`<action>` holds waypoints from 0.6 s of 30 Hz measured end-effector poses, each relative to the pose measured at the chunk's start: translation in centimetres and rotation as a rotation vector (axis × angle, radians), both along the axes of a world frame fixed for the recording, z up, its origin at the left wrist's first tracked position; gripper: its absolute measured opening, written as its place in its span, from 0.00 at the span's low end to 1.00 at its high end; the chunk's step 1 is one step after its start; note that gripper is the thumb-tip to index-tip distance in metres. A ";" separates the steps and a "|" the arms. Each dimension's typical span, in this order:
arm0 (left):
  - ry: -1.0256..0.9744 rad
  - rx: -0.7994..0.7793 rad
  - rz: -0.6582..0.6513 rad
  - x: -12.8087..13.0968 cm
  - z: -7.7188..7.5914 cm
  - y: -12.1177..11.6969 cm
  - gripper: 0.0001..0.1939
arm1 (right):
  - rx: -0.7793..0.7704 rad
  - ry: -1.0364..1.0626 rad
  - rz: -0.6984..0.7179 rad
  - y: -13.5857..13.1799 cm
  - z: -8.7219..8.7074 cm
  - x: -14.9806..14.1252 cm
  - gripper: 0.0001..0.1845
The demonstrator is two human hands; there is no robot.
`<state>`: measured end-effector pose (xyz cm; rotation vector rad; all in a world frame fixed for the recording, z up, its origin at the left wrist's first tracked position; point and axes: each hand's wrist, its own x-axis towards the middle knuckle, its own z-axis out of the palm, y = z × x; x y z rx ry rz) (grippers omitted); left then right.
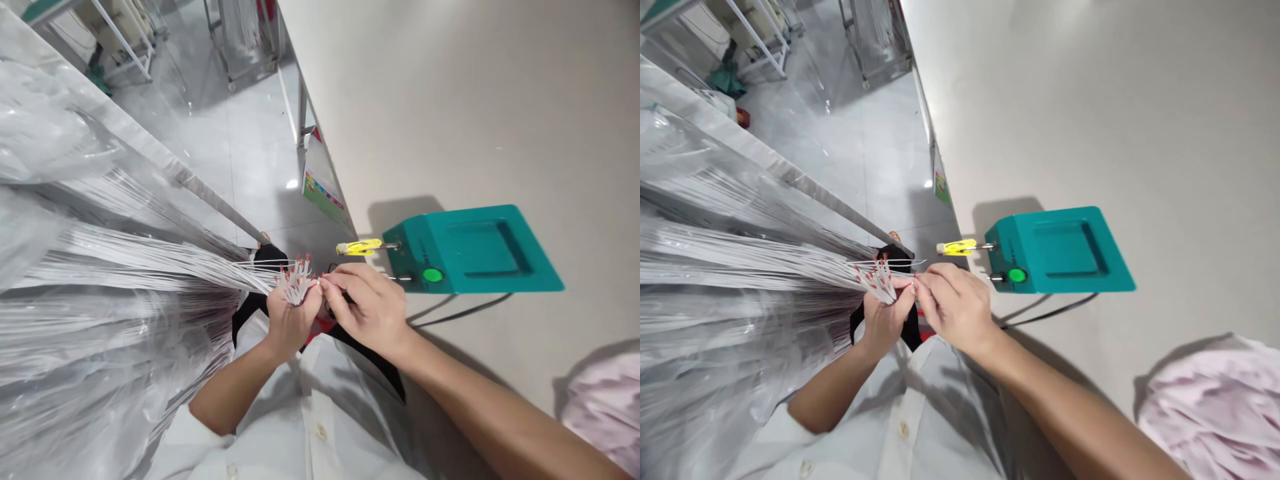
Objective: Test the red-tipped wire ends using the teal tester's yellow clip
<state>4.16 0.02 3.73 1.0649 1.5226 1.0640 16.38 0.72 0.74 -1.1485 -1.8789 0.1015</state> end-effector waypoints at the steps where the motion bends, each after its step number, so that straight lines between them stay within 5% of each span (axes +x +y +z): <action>1: 0.002 0.005 0.002 0.0 0.0 0.1 0.07 | 0.075 -0.087 -0.003 0.1 -0.1 0.2 0.05; 7: 0.022 -0.026 -0.057 -0.6 -0.4 0.2 0.08 | 0.160 -0.249 0.046 0.9 -0.2 1.1 0.04; 14: -0.057 -0.128 0.011 -1.7 -0.1 0.1 0.07 | -0.185 -0.172 0.064 1.2 -0.9 1.4 0.06; 18: -0.052 -0.097 -0.014 -2.2 -0.2 0.2 0.07 | -0.389 0.199 0.114 1.0 -0.1 1.0 0.08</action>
